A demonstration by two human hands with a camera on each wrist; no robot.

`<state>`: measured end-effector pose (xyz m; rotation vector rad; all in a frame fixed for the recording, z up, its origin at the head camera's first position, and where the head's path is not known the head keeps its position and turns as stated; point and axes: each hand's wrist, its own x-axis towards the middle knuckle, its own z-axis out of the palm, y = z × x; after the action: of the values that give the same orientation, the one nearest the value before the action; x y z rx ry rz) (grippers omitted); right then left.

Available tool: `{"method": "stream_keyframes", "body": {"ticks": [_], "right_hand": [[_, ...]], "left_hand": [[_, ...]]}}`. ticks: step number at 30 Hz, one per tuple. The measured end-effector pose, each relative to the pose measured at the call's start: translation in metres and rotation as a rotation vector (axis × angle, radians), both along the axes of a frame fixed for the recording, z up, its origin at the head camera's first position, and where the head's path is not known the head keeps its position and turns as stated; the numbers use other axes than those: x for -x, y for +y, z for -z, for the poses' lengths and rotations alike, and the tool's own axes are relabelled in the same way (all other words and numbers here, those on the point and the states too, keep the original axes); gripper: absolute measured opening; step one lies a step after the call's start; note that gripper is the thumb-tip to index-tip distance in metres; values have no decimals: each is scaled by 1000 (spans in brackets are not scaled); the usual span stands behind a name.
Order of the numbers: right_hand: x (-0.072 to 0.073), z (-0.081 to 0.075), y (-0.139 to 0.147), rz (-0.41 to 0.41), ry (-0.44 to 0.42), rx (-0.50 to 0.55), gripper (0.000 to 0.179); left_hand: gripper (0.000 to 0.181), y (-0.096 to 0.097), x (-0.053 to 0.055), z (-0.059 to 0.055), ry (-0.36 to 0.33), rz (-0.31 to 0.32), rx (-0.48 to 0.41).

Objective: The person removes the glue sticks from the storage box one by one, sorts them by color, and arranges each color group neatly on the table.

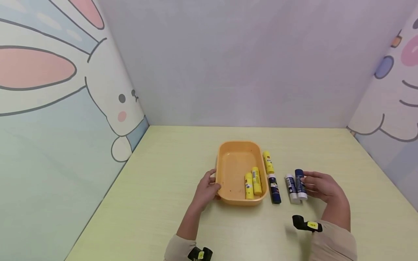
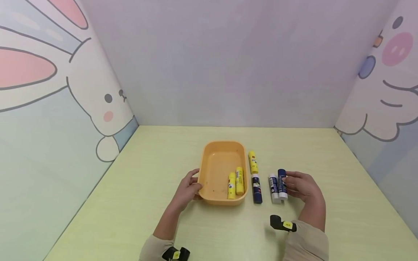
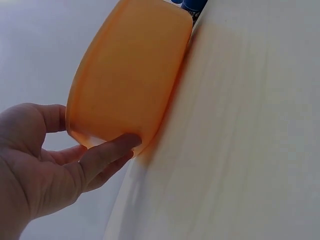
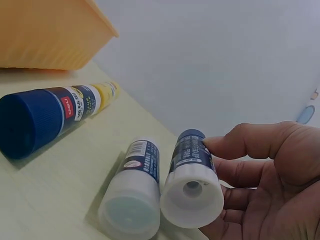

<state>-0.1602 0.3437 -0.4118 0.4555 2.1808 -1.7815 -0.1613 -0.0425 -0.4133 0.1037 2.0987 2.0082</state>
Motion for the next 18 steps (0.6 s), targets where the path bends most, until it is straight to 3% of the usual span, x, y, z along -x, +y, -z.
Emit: {"method": "stream_keyframes", "body": {"ticks": [13, 18], "right_hand": [[-8, -3, 19, 15, -13, 34, 63], [-10, -4, 25, 42, -31, -4, 61]], "left_hand": [[58, -2, 0, 0, -11, 9, -21], [60, -2, 6, 9, -11, 13, -32]]}}
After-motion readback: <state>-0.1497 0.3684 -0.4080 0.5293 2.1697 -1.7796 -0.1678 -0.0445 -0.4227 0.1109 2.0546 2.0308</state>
